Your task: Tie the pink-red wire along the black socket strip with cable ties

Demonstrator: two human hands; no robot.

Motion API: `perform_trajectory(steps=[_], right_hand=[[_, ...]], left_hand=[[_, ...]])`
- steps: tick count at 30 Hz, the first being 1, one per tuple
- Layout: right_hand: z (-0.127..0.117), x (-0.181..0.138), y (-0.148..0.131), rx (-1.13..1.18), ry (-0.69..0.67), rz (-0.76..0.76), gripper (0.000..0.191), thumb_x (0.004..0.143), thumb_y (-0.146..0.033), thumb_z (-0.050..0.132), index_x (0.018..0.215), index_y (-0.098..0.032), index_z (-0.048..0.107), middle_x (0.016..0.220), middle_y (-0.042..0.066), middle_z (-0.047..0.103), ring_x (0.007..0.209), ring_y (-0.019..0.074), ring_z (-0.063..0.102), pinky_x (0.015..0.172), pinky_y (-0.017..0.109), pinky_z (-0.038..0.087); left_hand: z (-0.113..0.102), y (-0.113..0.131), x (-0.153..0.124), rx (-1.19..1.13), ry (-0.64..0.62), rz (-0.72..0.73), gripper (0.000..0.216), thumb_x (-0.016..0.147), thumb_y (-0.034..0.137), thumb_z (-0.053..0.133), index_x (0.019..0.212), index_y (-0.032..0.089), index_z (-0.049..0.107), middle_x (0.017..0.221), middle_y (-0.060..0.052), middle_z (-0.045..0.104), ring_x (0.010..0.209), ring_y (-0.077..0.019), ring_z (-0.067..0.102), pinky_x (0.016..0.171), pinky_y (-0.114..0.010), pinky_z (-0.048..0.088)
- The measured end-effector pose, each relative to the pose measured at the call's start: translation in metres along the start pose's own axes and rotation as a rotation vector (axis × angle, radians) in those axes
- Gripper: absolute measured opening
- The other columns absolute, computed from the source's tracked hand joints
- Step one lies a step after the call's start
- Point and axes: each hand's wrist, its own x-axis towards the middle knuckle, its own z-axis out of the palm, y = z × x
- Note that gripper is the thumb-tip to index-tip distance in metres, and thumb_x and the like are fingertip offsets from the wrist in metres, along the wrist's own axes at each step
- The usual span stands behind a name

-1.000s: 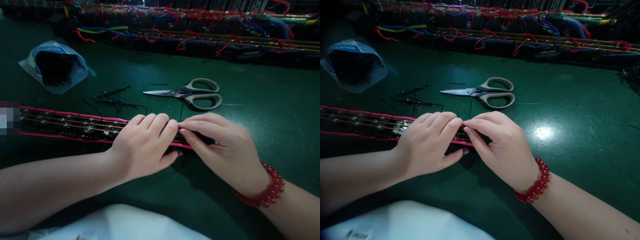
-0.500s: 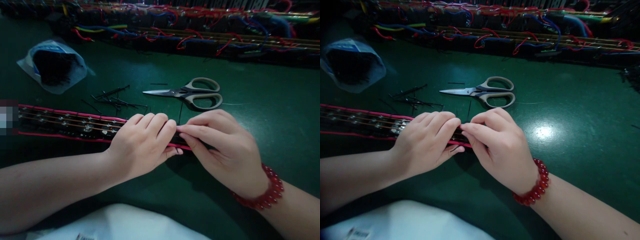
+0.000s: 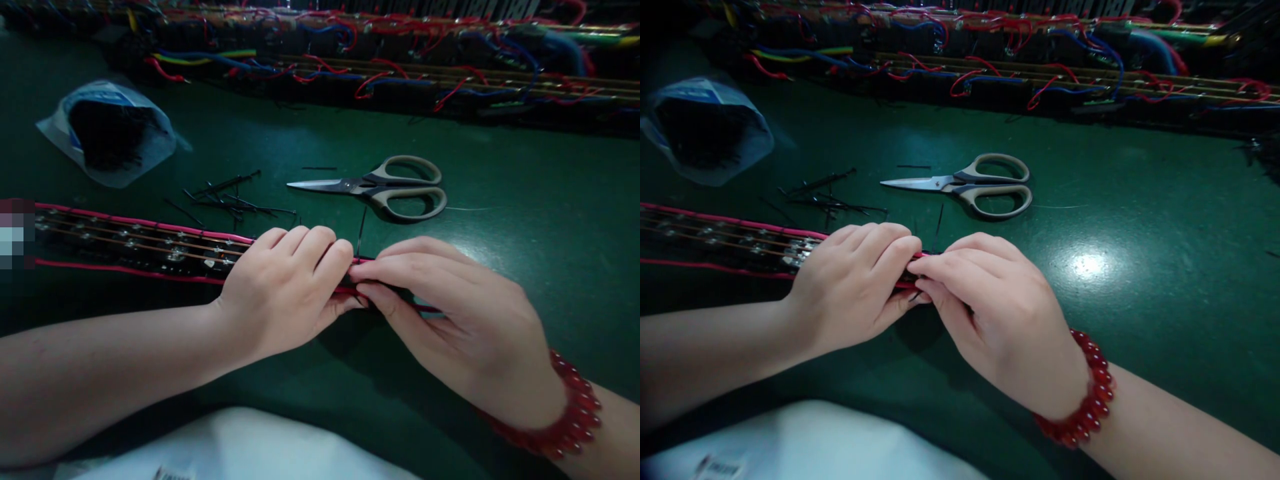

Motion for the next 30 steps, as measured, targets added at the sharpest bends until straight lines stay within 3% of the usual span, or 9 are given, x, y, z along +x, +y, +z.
perform_trajectory(steps=[9,16,30], right_hand=[[-0.0036,-0.0016,0.0008,0.165,-0.021,0.228,0.009,0.085,-0.013,0.067,0.092,-0.019,0.068,0.086,0.001,0.072,0.076,0.0115,0.067,0.070,0.021,0.056],[-0.0013,-0.0031,0.0051,0.207,-0.009,0.180,0.009,0.085,-0.012,0.067,0.093,-0.017,0.069,0.088,0.002,0.072,0.078,0.0099,0.067,0.069,0.020,0.054],[0.0026,-0.0064,0.0056,0.171,0.041,0.108,0.014,0.085,-0.008,0.066,0.096,-0.017,0.065,0.088,0.003,0.071,0.080,0.0119,0.065,0.069,0.024,0.054]], left_hand=[[0.0032,-0.0016,-0.0017,-0.027,0.019,-0.014,0.045,0.100,0.056,0.031,0.104,0.017,0.054,0.101,-0.009,0.065,0.080,-0.0229,0.059,0.066,-0.036,0.042],[0.0025,-0.0011,-0.0015,-0.035,0.020,-0.017,0.046,0.100,0.055,0.030,0.103,0.017,0.054,0.101,-0.009,0.065,0.080,-0.0230,0.059,0.065,-0.036,0.041],[0.0017,-0.0012,-0.0022,-0.024,0.005,-0.019,0.037,0.097,0.050,0.044,0.107,0.016,0.054,0.104,-0.010,0.065,0.083,-0.0242,0.060,0.065,-0.036,0.042]])
